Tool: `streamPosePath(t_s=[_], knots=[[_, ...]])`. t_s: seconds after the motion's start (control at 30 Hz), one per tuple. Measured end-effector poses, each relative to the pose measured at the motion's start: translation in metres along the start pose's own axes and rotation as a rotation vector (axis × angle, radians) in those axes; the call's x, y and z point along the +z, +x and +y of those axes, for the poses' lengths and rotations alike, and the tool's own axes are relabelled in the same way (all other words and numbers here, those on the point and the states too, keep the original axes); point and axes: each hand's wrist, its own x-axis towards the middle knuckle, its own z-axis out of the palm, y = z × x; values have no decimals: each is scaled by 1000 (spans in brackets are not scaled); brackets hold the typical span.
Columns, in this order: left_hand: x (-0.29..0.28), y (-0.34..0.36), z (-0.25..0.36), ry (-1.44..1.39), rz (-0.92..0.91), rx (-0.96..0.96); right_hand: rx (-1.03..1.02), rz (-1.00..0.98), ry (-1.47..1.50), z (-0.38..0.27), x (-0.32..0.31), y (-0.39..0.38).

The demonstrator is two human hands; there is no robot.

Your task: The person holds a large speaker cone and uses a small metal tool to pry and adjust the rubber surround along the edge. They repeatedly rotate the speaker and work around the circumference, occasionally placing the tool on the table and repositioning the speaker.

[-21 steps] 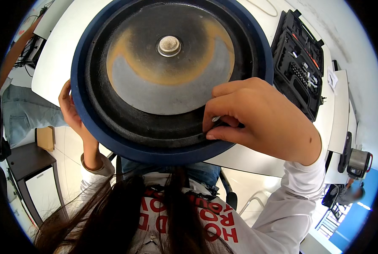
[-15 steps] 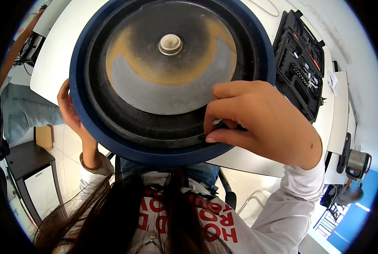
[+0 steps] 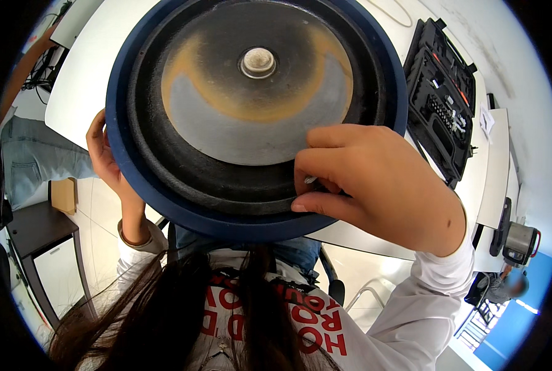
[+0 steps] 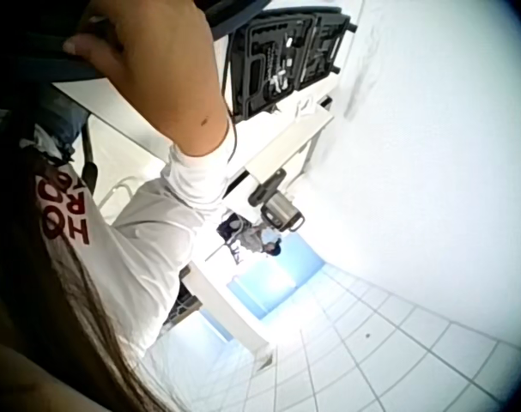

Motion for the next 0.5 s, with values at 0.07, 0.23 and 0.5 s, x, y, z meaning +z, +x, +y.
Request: streamPosePath(t_s=[0.07, 0.23, 0.5], knots=[[0, -1, -1, 12, 4, -3, 16, 11, 1, -1, 2, -1], [0, 0, 2, 12, -4, -17, 47, -4, 98, 0, 3, -3], [0, 0, 1, 21, -11, -3, 34, -58, 140, 5, 3, -1]])
